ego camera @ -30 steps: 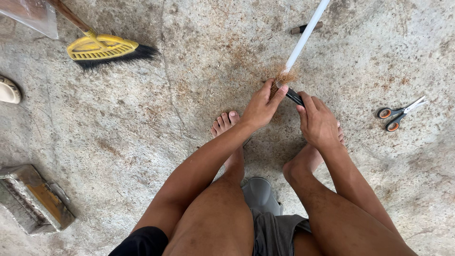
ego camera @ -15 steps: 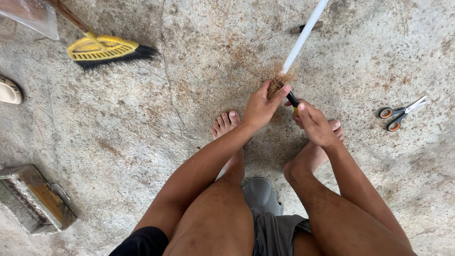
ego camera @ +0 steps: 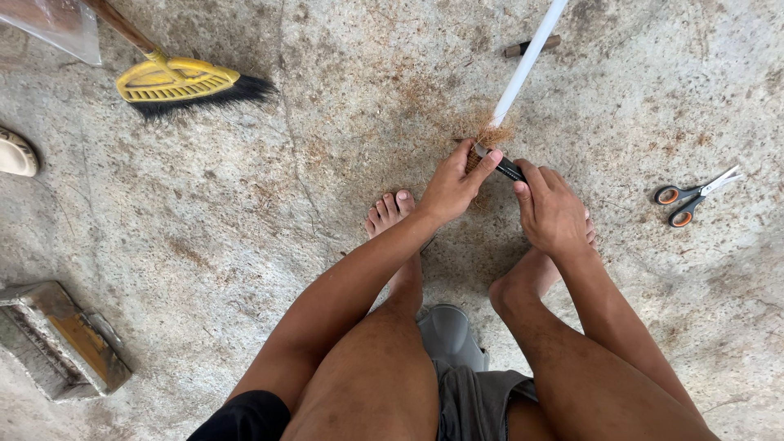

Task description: The person sits on the floor and wraps a bundle of brown bristles around a white plastic tube using a thin wire. They use a utility knife to cut the wire and trim the bristles, then place the finished brush head into a cardboard box.

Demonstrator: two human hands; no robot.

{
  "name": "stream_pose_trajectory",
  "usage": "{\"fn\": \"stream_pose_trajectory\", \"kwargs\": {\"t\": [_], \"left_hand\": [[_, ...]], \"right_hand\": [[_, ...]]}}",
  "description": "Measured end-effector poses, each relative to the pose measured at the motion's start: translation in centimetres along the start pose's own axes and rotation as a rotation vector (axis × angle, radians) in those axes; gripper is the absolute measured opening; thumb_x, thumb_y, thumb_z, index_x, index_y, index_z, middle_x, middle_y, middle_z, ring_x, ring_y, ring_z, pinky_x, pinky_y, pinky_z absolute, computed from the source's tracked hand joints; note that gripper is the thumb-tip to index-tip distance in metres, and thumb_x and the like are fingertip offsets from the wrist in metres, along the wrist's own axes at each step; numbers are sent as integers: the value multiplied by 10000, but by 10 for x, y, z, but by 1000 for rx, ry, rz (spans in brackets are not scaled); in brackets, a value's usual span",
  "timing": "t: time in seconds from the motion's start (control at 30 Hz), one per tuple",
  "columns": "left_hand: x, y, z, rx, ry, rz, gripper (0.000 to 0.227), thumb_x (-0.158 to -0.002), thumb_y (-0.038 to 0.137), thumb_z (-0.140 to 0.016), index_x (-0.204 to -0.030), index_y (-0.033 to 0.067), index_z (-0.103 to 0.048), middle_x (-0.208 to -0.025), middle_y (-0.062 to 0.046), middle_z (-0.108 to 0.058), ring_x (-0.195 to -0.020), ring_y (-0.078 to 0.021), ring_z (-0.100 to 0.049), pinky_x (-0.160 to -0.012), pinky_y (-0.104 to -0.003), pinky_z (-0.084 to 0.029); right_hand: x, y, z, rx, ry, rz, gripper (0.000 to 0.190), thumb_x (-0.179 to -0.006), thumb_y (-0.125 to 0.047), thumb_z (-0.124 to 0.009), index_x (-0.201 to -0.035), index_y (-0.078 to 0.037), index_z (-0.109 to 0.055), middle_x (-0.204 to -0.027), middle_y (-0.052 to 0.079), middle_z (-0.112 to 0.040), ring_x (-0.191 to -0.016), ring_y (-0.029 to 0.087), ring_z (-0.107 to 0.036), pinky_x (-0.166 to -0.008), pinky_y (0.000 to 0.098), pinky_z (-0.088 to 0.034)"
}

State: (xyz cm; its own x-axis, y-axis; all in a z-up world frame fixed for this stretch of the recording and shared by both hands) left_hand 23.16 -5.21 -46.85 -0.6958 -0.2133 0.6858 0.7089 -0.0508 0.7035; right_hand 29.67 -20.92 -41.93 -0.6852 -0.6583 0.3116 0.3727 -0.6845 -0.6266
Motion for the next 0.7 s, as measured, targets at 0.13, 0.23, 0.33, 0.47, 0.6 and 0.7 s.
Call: {"fn": "stream_pose_trajectory", "kwargs": {"t": [0.13,0.23,0.33,0.47,0.6,0.7], "left_hand": [[2,6,1,-85,29,-35,786,-904,718,-475,-1258,27,-598,-673,-47,-596,-538,-141,-568,-479,-338,-426],[3,7,0,-72,43,-88,742,-930,708,-478,-1211,34,-608,-712,-51,-606,-558,-142,-575,-500,-339,-444],[2,5,-1,-76,56,-117,730,-934,707,-483,-1198,35,-594,-727,-54,-620,-570,-146,-589,-509,-343,-459],[1,6,0,-103,72,-122,679,-946,691,-490,-1128,49,-613,-694,-38,-608,-561,-144,-586,-515,-352,-463],[5,8,2,-120,97,-70,612,-949,658,-514,-994,63,-651,-603,-20,-556,-511,-148,-534,-490,-372,-418],[8,13,5,-101,159,-97,584,-936,654,-518,-967,93,-675,-565,-1,-542,-488,-139,-514,-474,-355,-390]], "right_hand": [[1,-1,3,93,78,41,385,-1121,-331,-472,-1373,-63,-585,-925,131,-592,-865,318,-590,-756,466,-495],[3,-2,5,144,117,65,380,-1109,-320,-499,-1368,-60,-598,-934,127,-585,-863,317,-581,-753,459,-492],[5,-3,6,171,135,66,370,-1106,-317,-518,-1361,-64,-607,-927,124,-573,-859,315,-576,-757,458,-492],[4,-6,7,187,166,74,363,-1113,-308,-526,-1367,-60,-603,-934,118,-568,-871,310,-572,-759,462,-478],[4,-6,2,202,144,66,344,-1111,-311,-531,-1345,-71,-607,-937,111,-570,-882,313,-571,-774,461,-473],[5,-4,0,315,169,74,347,-1100,-327,-532,-1332,-81,-611,-944,102,-575,-890,308,-571,-768,456,-460]]}}
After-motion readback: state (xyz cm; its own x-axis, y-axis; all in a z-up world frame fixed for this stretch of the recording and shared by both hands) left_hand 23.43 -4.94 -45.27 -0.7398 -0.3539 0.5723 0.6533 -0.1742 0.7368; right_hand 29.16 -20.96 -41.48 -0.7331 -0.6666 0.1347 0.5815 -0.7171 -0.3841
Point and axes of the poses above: each hand's wrist, its own x-axis away from the middle knuckle, its own z-axis out of the back of the hand, y = z × x, the point moved 6 cm from there along -x, towards the middle knuckle
